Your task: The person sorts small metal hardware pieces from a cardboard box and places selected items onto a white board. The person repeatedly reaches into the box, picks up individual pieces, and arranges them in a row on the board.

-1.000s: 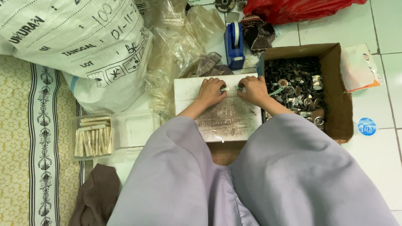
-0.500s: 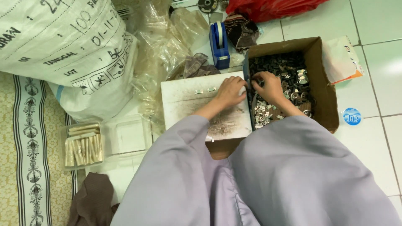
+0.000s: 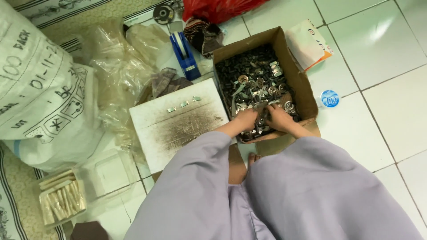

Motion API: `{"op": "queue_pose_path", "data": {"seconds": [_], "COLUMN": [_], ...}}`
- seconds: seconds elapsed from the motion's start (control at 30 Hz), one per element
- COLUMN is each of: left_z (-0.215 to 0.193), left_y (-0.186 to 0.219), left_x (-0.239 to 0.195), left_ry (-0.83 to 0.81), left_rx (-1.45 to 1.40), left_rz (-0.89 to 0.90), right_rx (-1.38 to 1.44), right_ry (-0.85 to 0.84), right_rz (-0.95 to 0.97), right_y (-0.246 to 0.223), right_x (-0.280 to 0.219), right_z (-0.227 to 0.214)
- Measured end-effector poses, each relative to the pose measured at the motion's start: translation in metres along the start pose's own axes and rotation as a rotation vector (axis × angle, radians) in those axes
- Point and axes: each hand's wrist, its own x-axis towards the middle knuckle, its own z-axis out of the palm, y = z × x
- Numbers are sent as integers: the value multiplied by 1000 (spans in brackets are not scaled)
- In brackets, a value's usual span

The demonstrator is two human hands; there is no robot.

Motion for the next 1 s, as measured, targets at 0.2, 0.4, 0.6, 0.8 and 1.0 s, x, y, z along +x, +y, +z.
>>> {"op": "queue_pose_path", "data": {"seconds": [0.2,0.4,0.6,0.8,1.0], "left_z": [-2,4,-11,-91,-83], "left_y": [9,4,8,37,27], "left_x": [-27,-23,-43,-89,-71], "left_ry": [27,63,122,166,348], "left_rx": [-38,-22,-265,-547,-930], "left_rz": [16,-5,-96,-154,-253], "right_rx": [2,-132,-127,-186,180], "right_ry": [-34,-40,-64,-69,-18], "right_rz": [-63,-92,-111,-81,-8], "right_y": [16,38,32,46,29], "right_x": [5,28,33,46,33], "right_z": [27,56,46,56,7]}}
